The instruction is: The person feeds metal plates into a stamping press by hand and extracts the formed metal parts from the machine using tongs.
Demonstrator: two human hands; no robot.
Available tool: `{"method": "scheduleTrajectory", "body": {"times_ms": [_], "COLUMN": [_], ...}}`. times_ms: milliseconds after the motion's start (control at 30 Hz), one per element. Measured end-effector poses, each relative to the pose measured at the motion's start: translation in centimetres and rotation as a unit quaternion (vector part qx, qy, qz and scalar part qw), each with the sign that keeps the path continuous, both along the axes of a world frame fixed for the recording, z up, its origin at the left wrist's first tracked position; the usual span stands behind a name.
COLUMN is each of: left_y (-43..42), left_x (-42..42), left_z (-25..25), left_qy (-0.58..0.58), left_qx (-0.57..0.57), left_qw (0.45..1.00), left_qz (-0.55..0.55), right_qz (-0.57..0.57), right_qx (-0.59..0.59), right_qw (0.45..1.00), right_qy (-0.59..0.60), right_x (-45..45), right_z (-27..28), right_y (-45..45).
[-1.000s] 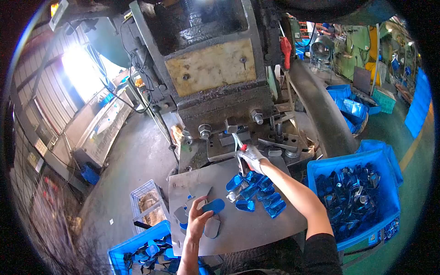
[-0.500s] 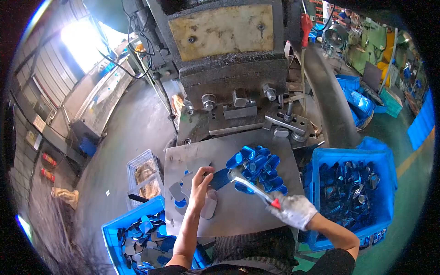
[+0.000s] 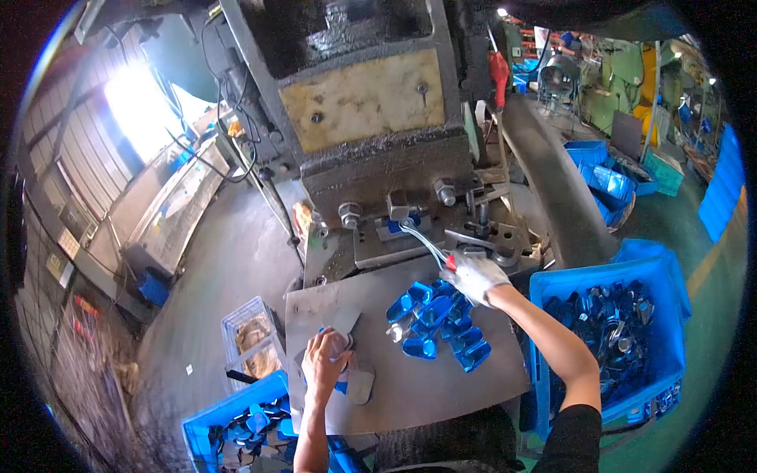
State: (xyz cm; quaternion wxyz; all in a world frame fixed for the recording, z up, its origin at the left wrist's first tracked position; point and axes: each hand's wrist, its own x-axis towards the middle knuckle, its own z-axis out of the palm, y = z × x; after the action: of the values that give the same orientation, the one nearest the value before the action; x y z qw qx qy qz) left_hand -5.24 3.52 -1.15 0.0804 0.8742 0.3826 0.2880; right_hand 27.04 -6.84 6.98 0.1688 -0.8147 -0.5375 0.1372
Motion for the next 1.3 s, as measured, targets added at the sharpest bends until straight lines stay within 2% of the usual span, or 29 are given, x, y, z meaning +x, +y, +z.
{"method": "scheduleTrajectory", "body": {"times_ms": [133, 233, 400, 533, 600, 667, 767, 833, 867, 900, 967, 1100, 1133, 1167, 1233, 1300], "left_y": [0.0, 0.1, -0.1, -0.2, -0.4, -0.4, -0.5, -0.3, -0.3, -0.4, -0.6, 0.1, 0.4, 0.5, 0.2, 0.0], "left_x": [-0.2, -0.2, -0.2, -0.2, 0.1, 0.0, 0.0, -0.2, -0.1, 0.0, 0.0, -0.5, -0.6, -0.5, -0.6, -0.4], "left_z": [0.0, 0.1, 0.2, 0.6, 0.6, 0.6, 0.7, 0.7, 0.6, 0.8, 1.3, 0.7, 0.2, 0.4, 1.1, 1.2], "left_qy": [-0.004, 0.001, -0.001, -0.002, -0.005, 0.001, 0.000, -0.007, -0.012, -0.003, 0.021, 0.004, -0.033, -0.027, -0.014, -0.002], "left_qx": [-0.009, -0.004, -0.016, -0.005, 0.004, 0.019, 0.000, 0.004, 0.005, 0.000, -0.009, 0.003, 0.009, 0.006, -0.003, 0.014], "left_qw": [1.000, 1.000, 1.000, 1.000, 1.000, 1.000, 1.000, 1.000, 1.000, 1.000, 0.999, 1.000, 0.999, 0.999, 1.000, 1.000], "left_qz": [0.003, 0.008, 0.003, 0.003, 0.008, 0.014, 0.028, 0.025, 0.021, 0.026, 0.031, 0.026, 0.021, 0.018, 0.012, -0.002], "right_qz": [0.015, 0.009, -0.002, 0.013, 0.007, -0.018, 0.016, 0.003, -0.052, -0.063, -0.010, -0.001, 0.035, -0.006, -0.003, 0.082], "right_qx": [0.037, 0.039, -0.024, -0.007, 0.005, -0.032, -0.049, -0.008, 0.017, 0.013, -0.003, 0.013, 0.010, 0.004, -0.055, -0.030], "right_qw": [0.997, 0.999, 1.000, 1.000, 1.000, 0.995, 0.993, 0.988, 0.966, 0.965, 0.985, 0.958, 0.962, 0.920, 0.940, 0.968], "right_qy": [0.059, -0.026, -0.001, -0.023, 0.017, 0.098, 0.103, 0.156, 0.252, 0.253, 0.171, 0.285, 0.270, 0.391, 0.337, 0.237], "right_x": [2.2, 2.1, 2.1, 2.3, 2.2, 2.3, 3.4, 3.2, 2.9, 2.4, 2.7, 2.6, 2.6, 1.8, -0.3, -1.2], "right_z": [-1.9, -1.2, 0.6, 0.8, 1.2, 2.0, 2.9, 2.5, 1.6, 1.4, 0.9, 1.6, 1.4, 1.8, 3.7, 3.2], "right_y": [4.3, 5.1, 5.1, 5.1, 5.0, 5.4, 6.2, 6.1, 6.1, 6.1, 6.6, 4.2, 3.2, 1.8, -0.9, -3.3]}}
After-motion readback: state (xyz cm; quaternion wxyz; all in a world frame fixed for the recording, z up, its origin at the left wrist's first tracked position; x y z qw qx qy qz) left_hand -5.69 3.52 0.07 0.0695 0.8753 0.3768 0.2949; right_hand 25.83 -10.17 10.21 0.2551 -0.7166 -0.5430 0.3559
